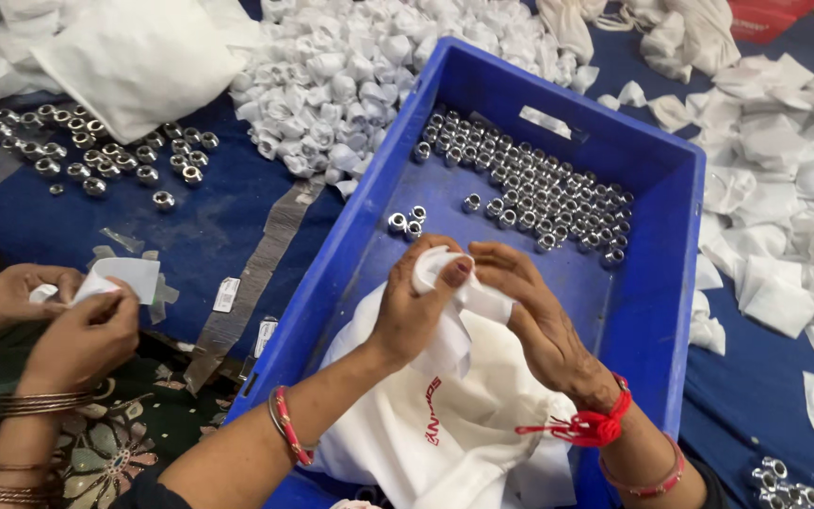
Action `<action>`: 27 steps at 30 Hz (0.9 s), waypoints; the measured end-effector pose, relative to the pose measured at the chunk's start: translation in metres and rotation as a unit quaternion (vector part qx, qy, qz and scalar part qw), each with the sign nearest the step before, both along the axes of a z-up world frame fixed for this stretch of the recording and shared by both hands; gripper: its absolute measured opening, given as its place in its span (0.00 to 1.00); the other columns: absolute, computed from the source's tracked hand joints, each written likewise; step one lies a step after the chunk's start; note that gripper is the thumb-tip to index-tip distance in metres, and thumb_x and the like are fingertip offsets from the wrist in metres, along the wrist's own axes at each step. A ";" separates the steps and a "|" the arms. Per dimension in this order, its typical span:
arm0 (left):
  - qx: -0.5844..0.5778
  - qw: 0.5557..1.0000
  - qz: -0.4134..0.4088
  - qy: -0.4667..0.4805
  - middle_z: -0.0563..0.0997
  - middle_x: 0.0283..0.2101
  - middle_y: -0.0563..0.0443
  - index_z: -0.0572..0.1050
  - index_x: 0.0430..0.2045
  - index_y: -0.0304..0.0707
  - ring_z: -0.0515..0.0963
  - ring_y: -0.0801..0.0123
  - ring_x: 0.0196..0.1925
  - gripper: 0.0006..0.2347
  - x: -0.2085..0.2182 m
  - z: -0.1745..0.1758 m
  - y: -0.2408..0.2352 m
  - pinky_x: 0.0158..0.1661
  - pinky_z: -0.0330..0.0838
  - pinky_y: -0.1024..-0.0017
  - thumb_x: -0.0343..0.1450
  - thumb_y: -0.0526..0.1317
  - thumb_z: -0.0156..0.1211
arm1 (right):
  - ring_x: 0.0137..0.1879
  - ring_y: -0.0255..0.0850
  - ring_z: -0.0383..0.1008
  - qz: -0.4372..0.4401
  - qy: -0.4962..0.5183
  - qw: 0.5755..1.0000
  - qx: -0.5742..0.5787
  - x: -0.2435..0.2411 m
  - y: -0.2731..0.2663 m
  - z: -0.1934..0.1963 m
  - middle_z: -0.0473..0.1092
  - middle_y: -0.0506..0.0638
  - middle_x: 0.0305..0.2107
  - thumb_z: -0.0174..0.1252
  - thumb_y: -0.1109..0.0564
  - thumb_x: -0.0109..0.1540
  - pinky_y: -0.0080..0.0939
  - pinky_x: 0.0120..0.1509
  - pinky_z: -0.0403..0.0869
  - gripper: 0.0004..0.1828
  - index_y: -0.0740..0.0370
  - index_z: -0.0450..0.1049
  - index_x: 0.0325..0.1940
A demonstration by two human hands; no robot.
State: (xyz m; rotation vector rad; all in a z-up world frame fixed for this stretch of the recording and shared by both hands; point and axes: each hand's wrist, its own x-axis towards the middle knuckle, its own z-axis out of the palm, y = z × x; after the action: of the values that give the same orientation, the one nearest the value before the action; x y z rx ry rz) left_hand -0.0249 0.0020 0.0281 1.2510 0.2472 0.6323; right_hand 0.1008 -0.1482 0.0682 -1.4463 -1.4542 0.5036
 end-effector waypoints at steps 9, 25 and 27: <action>0.200 0.980 -0.021 0.009 0.80 0.39 0.52 0.71 0.46 0.40 0.80 0.73 0.41 0.11 -0.011 0.017 -0.009 0.43 0.75 0.72 0.77 0.47 0.56 | 0.71 0.49 0.65 -0.068 -0.010 0.998 0.010 0.002 -0.011 -0.019 0.63 0.59 0.62 0.57 0.62 0.67 0.50 0.75 0.67 0.16 0.65 0.75 0.60; 0.274 0.961 0.041 -0.005 0.80 0.39 0.44 0.70 0.46 0.37 0.82 0.63 0.40 0.12 -0.017 0.029 -0.010 0.41 0.76 0.69 0.75 0.43 0.60 | 0.65 0.43 0.67 -0.090 0.071 0.988 0.099 -0.018 0.001 -0.031 0.63 0.56 0.59 0.57 0.68 0.63 0.42 0.66 0.73 0.14 0.72 0.74 0.53; 0.269 0.963 0.011 0.013 0.81 0.39 0.44 0.69 0.47 0.37 0.83 0.63 0.40 0.12 -0.016 0.029 -0.012 0.41 0.76 0.68 0.76 0.43 0.60 | 0.65 0.44 0.67 -0.102 0.055 0.988 0.103 -0.014 -0.001 -0.031 0.62 0.56 0.59 0.60 0.68 0.64 0.42 0.65 0.74 0.12 0.72 0.75 0.52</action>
State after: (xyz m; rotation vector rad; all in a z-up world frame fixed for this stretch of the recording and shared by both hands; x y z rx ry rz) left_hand -0.0409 -0.0099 0.0571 1.7823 0.1102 0.7298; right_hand 0.0864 -0.1490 0.0376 -1.3620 -1.2178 0.2923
